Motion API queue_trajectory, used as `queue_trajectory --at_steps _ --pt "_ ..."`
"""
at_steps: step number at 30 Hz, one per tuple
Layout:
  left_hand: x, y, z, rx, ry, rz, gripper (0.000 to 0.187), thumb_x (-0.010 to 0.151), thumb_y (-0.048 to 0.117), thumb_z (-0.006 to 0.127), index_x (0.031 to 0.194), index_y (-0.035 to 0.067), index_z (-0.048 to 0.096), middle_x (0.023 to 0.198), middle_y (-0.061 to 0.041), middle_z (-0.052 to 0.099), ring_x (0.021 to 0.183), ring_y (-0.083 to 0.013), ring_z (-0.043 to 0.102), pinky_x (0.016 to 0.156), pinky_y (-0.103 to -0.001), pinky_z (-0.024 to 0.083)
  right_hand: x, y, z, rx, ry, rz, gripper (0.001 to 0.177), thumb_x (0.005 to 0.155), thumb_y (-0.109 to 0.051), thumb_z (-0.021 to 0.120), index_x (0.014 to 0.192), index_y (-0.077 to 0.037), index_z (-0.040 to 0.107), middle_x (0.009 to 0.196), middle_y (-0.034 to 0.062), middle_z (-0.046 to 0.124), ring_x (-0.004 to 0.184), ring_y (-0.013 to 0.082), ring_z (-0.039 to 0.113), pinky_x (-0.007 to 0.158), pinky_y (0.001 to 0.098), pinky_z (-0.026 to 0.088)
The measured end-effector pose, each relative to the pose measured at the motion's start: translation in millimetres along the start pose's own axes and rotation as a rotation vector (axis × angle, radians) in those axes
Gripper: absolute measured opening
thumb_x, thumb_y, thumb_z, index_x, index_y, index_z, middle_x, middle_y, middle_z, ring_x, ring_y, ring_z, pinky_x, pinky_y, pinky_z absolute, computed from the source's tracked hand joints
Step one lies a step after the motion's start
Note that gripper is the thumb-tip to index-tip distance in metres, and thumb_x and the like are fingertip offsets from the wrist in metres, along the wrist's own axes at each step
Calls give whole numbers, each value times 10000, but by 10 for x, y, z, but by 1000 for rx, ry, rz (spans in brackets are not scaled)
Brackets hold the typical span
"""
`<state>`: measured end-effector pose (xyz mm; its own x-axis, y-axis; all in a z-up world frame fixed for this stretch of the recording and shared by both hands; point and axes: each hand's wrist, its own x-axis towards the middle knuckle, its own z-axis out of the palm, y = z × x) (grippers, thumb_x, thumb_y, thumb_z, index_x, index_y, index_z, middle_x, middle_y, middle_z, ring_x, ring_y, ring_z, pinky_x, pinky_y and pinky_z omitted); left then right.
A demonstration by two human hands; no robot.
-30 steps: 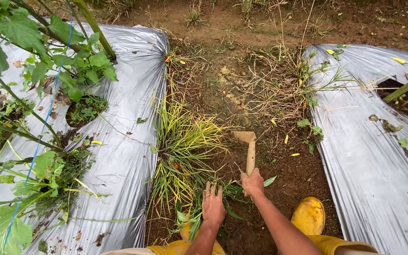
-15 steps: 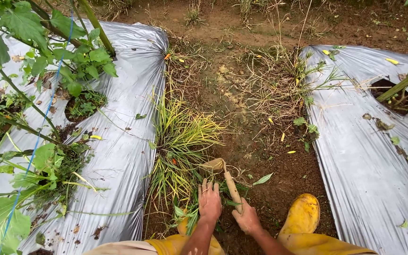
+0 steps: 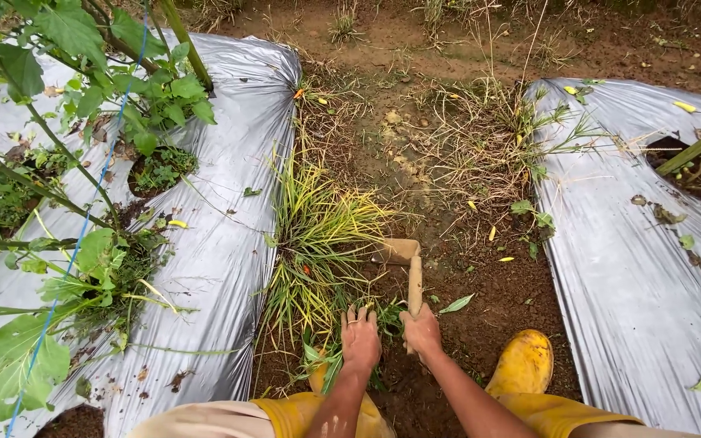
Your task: The person weeds a garden bed by hand and with a hoe. They pull weeds from around pepper plants and use a hoe to chop and remove grassy weeds from the soil between plastic mulch rows.
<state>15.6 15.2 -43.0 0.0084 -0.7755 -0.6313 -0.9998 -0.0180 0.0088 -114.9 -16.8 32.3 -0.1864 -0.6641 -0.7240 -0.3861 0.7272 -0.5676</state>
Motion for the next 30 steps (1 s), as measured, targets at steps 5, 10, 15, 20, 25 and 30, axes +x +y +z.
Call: queue_trajectory --at_steps 5,10,15,20,25,30 --pt "-61 -24 -12 15 -35 -14 818 920 -183 218 1639 173 60 1713 -77 -5 1576 -375 -56 1269 -530 -66 -1 393 137 -134 -207 -58 195 1025 -187 640 1190 -116 563 783 42 610 450 124 527 349 233 504" --pt "-122 -32 78 80 -25 14 842 904 -225 175 1648 128 0 1713 -127 -38 1567 -406 -68 1261 -549 -49 -258 244 297 32 -169 -9 337 1020 -134 618 1352 -111 562 673 43 596 414 128 497 296 220 452" --pt "-189 -72 51 -231 20 -38 839 908 -176 339 1637 172 114 1724 -72 22 1595 -295 -55 1281 -470 -60 -266 111 241 -137 -288 49 584 1062 -204 595 1585 -154 340 621 33 580 388 131 494 299 214 453" --pt "-446 -130 -168 -360 1 -69 609 1091 292 359 1637 195 107 1722 -53 14 1593 -287 -74 1281 -468 -20 -151 487 258 -104 -294 -5 266 1033 -177 624 1277 -75 641 662 23 573 484 128 548 391 242 500" --pt "-560 -192 -193 -488 75 -76 586 1069 294 471 1603 206 246 1705 -56 134 1588 -300 44 1276 -504 137 -256 625 295 -104 -232 -161 248 938 -130 618 1185 -125 617 663 52 574 478 165 531 400 302 481" --pt "-600 -223 -171 -540 80 -100 533 1075 265 451 1577 206 282 1694 -82 156 1557 -305 190 1275 -481 171 -261 641 403 -277 -150 -68 466 997 -304 593 1414 -97 576 631 57 622 425 143 583 407 278 572"
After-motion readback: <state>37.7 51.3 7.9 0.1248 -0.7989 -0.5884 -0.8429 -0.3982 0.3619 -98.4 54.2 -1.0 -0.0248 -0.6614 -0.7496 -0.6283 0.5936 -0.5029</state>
